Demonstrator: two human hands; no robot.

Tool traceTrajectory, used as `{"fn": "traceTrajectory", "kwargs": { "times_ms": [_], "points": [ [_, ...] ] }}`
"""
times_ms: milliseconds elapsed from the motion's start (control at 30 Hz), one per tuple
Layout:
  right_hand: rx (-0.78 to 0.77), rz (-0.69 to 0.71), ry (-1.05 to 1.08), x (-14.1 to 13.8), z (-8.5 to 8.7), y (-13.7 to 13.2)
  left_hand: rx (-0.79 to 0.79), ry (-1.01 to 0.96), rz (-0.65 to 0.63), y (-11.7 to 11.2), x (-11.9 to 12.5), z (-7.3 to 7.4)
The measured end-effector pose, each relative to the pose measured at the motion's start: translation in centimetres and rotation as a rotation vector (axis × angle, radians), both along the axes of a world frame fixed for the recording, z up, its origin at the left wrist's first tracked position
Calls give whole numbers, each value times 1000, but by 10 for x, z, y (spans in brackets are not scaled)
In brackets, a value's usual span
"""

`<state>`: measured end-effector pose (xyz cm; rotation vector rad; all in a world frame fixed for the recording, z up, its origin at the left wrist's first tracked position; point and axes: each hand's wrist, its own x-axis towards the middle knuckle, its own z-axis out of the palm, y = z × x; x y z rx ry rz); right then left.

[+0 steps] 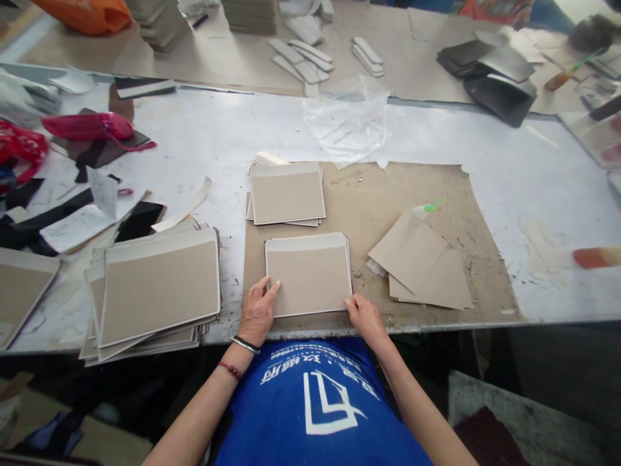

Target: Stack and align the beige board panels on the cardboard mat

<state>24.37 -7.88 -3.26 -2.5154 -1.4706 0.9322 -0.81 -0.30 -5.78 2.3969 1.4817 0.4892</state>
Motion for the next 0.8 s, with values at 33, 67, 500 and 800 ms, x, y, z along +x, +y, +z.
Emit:
{"fn": "traceTrajectory", "kwargs": {
  "times_ms": [33, 67, 500, 800],
  "points": [
    [2, -1, 2, 0, 0, 0, 0, 1, 3, 0, 0, 0],
    [3, -1, 5, 0, -1, 0, -2, 3, 8, 0, 0, 0],
    [-14, -19, 44, 4, -5, 1, -94, -35, -69, 1, -16, -6],
    [-14, -20, 36, 3, -5, 0, -181, -22, -101, 4, -15, 11]
  ]
}}
